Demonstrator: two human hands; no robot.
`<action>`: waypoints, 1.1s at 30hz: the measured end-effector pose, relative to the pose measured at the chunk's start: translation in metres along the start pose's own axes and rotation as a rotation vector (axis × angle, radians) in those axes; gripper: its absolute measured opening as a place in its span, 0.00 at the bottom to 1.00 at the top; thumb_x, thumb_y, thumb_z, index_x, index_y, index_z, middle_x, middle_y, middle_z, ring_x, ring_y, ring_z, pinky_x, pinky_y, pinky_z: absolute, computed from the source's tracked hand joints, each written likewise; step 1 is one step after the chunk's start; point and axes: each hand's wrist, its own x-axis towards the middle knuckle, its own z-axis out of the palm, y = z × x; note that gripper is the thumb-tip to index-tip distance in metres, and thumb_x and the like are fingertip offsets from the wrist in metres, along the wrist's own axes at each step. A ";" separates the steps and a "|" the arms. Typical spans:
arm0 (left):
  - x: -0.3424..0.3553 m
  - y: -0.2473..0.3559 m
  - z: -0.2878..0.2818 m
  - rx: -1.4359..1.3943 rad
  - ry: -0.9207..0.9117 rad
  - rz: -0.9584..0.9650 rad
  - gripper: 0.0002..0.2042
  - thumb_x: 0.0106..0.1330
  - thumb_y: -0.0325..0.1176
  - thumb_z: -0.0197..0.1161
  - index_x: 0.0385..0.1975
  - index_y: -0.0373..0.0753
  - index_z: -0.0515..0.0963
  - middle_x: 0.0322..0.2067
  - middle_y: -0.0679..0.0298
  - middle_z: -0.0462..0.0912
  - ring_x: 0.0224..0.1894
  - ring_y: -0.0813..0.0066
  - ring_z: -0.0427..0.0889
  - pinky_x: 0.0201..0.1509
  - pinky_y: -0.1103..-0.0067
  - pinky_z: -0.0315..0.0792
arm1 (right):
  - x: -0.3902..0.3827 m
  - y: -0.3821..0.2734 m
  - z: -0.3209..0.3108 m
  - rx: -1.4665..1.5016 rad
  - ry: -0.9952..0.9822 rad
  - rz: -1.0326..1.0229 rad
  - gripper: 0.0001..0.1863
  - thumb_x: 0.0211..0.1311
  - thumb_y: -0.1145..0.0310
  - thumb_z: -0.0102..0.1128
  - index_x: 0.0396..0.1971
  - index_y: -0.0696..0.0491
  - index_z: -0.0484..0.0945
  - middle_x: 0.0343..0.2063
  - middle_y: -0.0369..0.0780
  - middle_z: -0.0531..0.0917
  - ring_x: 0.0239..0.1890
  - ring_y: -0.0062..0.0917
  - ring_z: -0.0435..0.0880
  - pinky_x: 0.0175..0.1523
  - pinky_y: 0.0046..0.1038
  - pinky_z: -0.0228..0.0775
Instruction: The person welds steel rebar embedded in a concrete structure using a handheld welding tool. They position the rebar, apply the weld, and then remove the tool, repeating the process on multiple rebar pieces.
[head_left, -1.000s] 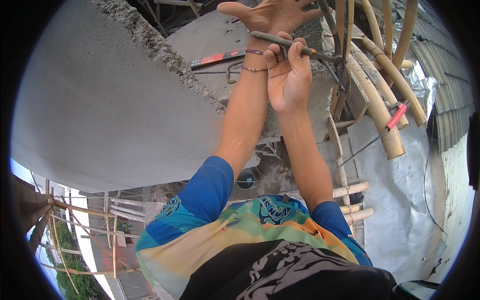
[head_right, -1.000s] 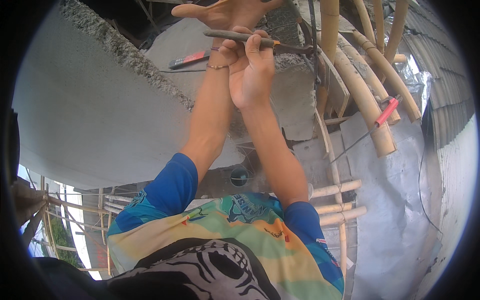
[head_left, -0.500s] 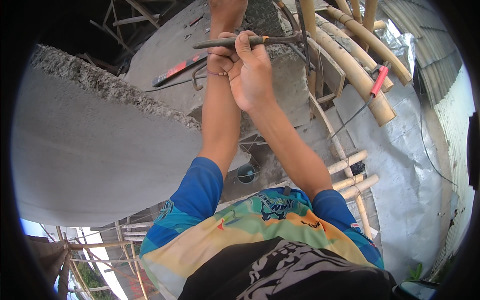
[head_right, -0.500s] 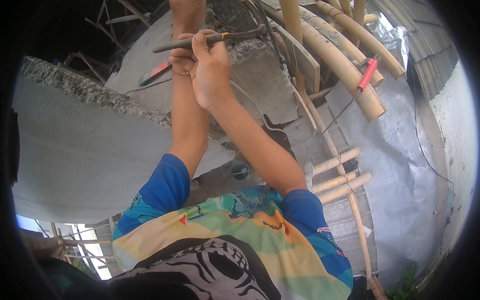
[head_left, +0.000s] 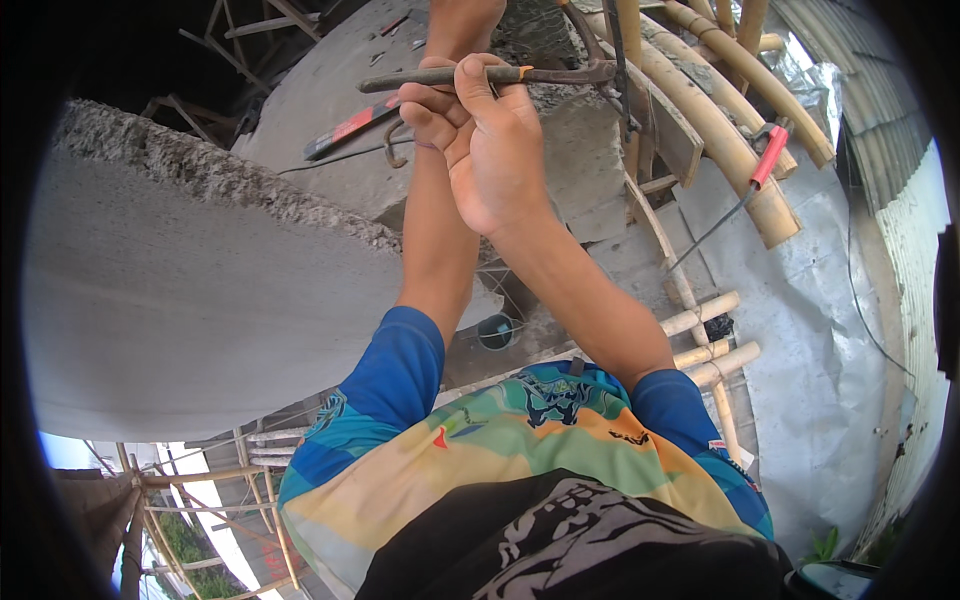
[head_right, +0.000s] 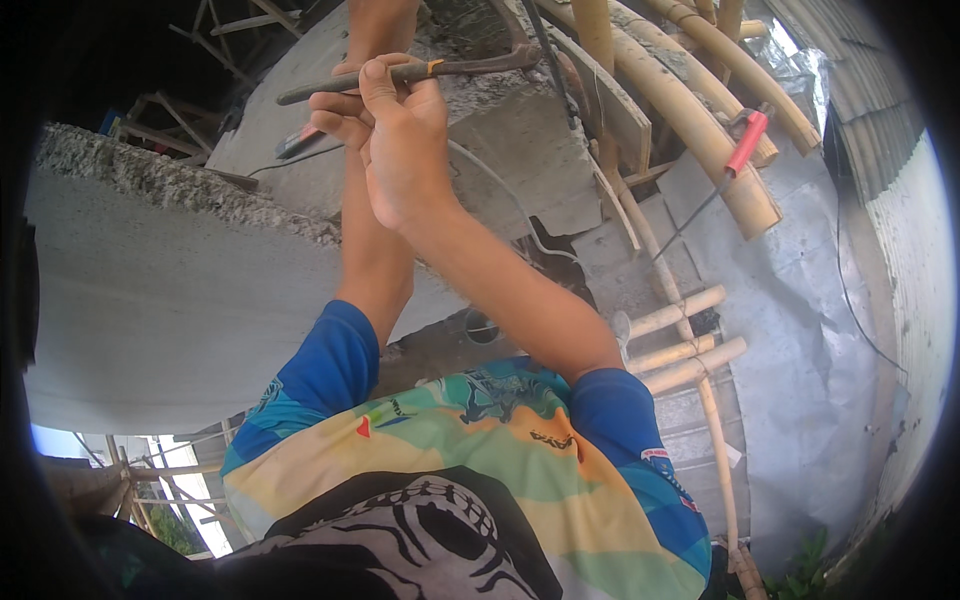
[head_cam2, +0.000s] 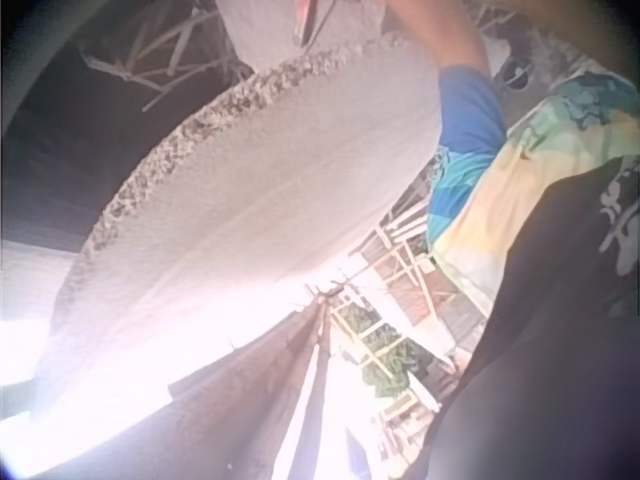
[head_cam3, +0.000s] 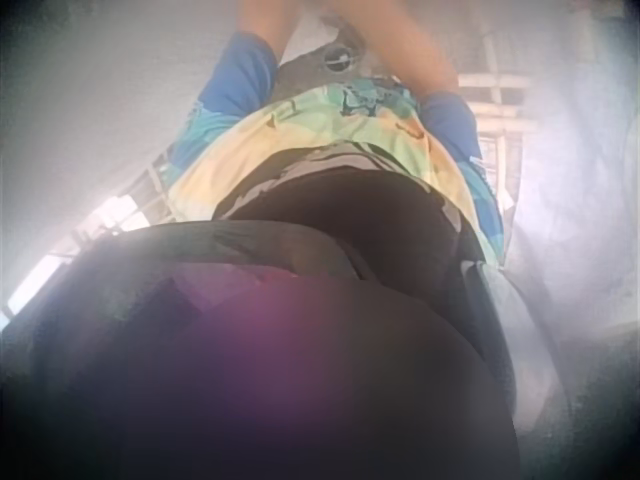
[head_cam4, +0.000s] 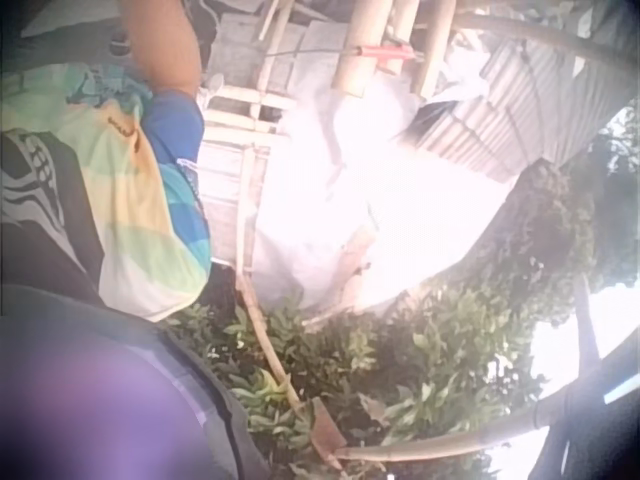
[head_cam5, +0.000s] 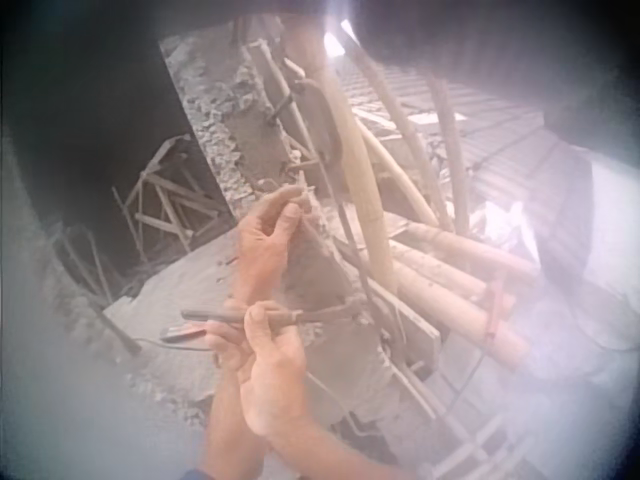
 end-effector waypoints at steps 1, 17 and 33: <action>-0.001 0.000 0.001 -0.006 -0.003 0.001 0.21 0.68 0.29 0.60 0.61 0.42 0.69 0.52 0.51 0.80 0.54 0.60 0.80 0.56 0.71 0.77 | 0.000 0.000 -0.001 -0.013 -0.007 0.005 0.11 0.75 0.63 0.52 0.44 0.56 0.69 0.41 0.45 0.80 0.44 0.32 0.86 0.49 0.30 0.84; -0.014 -0.004 0.008 -0.065 -0.047 -0.010 0.24 0.64 0.34 0.63 0.61 0.42 0.69 0.55 0.49 0.76 0.57 0.56 0.76 0.59 0.68 0.74 | -0.020 -0.005 -0.032 0.006 -0.108 0.038 0.10 0.76 0.64 0.50 0.47 0.50 0.63 0.41 0.43 0.78 0.31 0.23 0.81 0.35 0.28 0.77; -0.041 0.007 0.016 -0.111 -0.033 -0.001 0.27 0.60 0.39 0.66 0.60 0.43 0.69 0.57 0.46 0.73 0.60 0.53 0.72 0.62 0.66 0.71 | -0.019 -0.008 -0.043 -0.011 -0.142 0.067 0.12 0.77 0.62 0.48 0.50 0.50 0.60 0.42 0.44 0.78 0.36 0.26 0.83 0.39 0.30 0.81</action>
